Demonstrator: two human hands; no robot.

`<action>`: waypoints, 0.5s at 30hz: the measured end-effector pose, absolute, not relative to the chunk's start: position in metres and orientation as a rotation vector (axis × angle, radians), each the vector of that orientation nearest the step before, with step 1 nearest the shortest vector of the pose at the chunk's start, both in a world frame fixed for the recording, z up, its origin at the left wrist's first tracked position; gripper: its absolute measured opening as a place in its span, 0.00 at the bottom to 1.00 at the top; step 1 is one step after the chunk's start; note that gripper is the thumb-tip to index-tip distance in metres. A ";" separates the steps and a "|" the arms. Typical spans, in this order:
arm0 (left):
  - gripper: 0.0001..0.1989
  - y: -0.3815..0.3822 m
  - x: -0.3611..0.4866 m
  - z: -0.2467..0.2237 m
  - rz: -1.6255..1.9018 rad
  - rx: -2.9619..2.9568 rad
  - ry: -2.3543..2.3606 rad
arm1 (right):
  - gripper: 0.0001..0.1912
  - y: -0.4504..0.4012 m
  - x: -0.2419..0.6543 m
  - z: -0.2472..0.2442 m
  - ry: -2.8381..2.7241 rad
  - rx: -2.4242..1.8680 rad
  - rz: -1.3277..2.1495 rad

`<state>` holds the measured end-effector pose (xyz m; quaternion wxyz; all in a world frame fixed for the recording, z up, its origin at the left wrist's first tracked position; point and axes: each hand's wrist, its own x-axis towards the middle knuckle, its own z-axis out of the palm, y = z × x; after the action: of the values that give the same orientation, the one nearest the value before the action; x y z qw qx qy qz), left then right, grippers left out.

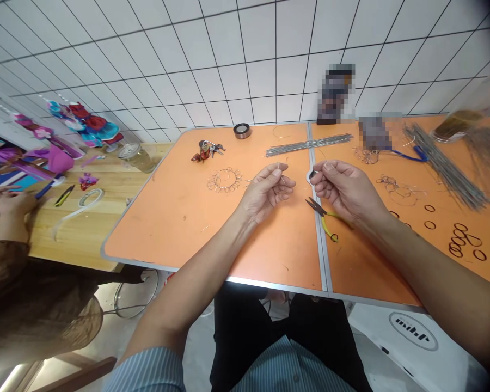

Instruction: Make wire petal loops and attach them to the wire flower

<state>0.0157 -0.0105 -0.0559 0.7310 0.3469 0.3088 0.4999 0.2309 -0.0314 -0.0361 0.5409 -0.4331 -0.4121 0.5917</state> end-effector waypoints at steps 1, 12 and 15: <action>0.11 -0.011 0.015 -0.056 1.106 0.780 0.679 | 0.19 -0.031 0.231 -0.037 -0.979 -1.024 1.405; 0.11 -0.008 0.011 -0.054 1.157 0.827 0.721 | 0.18 -0.030 0.234 -0.043 -0.992 -1.031 1.439; 0.11 -0.006 0.008 -0.052 1.132 0.817 0.766 | 0.19 -0.029 0.232 -0.047 -1.005 -1.051 1.447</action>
<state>0.0085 -0.0060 -0.0525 0.6994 0.3667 0.3437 0.5081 0.2320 -0.0295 -0.0468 0.5185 -0.4382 -0.4190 0.6030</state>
